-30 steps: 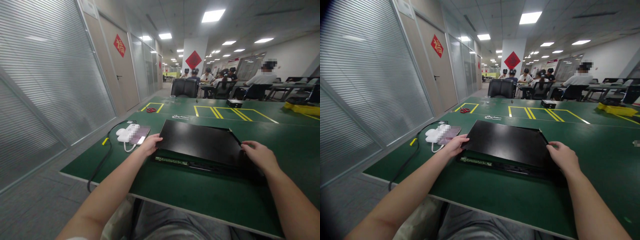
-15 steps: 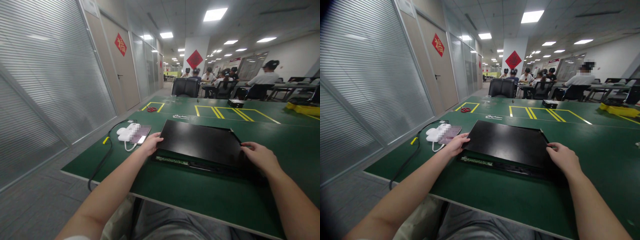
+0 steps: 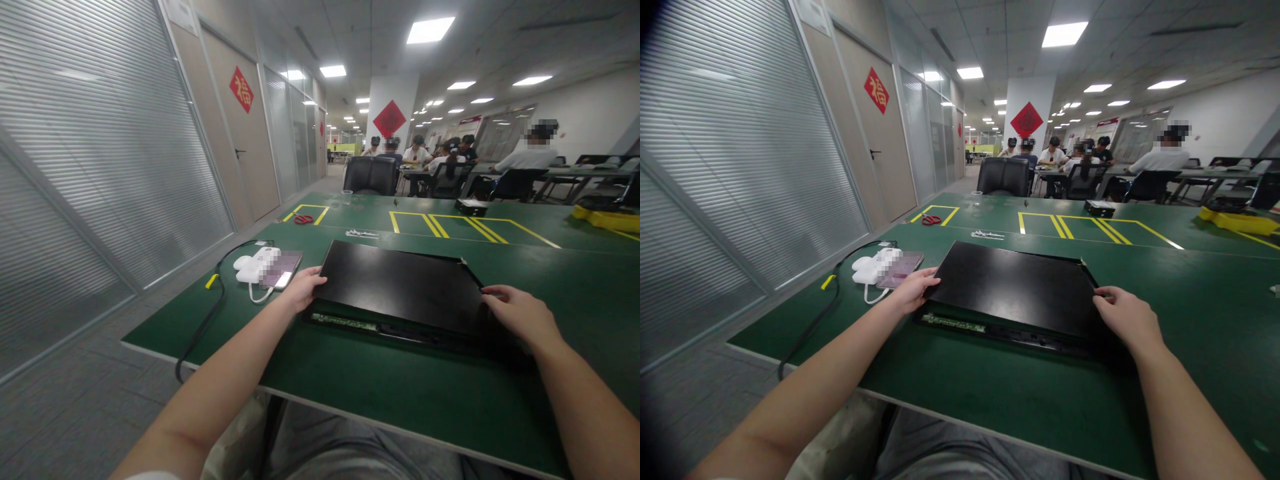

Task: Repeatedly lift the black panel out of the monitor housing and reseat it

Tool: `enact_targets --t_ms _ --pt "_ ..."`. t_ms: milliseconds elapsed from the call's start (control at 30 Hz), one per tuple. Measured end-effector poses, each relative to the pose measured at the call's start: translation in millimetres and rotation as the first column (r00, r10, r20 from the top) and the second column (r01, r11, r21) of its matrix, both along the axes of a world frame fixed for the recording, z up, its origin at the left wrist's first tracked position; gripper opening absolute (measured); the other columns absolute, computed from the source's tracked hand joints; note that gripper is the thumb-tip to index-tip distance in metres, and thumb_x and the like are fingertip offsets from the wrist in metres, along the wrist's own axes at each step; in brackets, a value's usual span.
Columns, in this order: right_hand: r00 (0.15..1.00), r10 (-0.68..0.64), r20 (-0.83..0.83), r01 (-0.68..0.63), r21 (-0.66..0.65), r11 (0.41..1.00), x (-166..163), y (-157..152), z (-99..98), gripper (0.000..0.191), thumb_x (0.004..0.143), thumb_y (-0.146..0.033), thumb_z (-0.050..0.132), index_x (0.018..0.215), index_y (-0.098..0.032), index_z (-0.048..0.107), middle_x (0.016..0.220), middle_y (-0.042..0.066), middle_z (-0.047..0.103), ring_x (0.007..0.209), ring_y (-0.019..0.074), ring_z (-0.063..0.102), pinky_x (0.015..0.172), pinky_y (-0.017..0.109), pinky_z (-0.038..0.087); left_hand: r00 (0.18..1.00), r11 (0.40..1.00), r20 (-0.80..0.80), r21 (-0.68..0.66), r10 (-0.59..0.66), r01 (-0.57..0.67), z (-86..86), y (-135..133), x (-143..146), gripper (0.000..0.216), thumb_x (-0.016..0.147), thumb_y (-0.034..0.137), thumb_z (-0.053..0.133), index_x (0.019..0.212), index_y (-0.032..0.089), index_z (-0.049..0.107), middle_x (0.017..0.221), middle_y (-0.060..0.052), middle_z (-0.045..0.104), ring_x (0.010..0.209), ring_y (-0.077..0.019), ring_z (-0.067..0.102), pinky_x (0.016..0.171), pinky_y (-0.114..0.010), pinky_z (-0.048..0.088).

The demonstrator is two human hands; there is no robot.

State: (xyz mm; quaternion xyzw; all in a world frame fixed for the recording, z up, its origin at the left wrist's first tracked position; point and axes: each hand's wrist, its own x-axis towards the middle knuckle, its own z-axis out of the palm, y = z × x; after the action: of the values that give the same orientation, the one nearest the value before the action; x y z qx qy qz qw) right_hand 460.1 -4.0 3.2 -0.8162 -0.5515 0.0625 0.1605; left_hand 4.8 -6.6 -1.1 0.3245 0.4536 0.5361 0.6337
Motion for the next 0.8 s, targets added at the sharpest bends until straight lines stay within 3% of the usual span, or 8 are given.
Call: enact_targets --t_ms 200,533,800 --pt "1.000 0.000 0.004 0.000 0.048 0.999 5.3 1.6 -5.0 0.036 0.082 -0.046 0.060 0.108 -0.030 0.079 0.111 0.009 0.078 0.099 0.0342 0.070 0.080 0.043 0.054 1.000 1.000 -0.011 -0.002 0.010 -0.010 -2.6 1.3 -0.4 0.044 0.069 -0.002 0.076 0.110 0.014 0.076 0.084 -0.008 0.080 0.065 -0.0189 0.075 0.059 -0.026 0.059" --pt "1.000 -0.016 0.013 0.016 0.012 1.000 6.7 2.9 -3.4 0.037 0.083 -0.046 0.058 0.110 -0.030 0.078 0.110 0.009 0.077 0.100 0.0331 0.070 0.081 0.041 0.053 0.997 1.000 -0.071 0.016 0.027 -0.026 -1.1 -1.5 1.6 0.043 0.069 -0.003 0.070 0.108 0.014 0.075 0.085 -0.008 0.080 0.071 -0.0202 0.075 0.061 -0.026 0.058" --pt "1.000 -0.007 0.030 0.007 -0.028 1.000 5.4 1.1 0.0 0.039 0.085 -0.046 0.056 0.114 -0.031 0.078 0.112 0.009 0.077 0.101 0.0330 0.069 0.080 0.041 0.052 0.985 0.988 -0.173 0.153 0.022 0.005 -0.5 -1.6 -2.3 0.037 0.064 0.002 0.076 0.099 0.016 0.080 0.089 -0.007 0.080 0.087 -0.0233 0.074 0.080 -0.030 0.055"
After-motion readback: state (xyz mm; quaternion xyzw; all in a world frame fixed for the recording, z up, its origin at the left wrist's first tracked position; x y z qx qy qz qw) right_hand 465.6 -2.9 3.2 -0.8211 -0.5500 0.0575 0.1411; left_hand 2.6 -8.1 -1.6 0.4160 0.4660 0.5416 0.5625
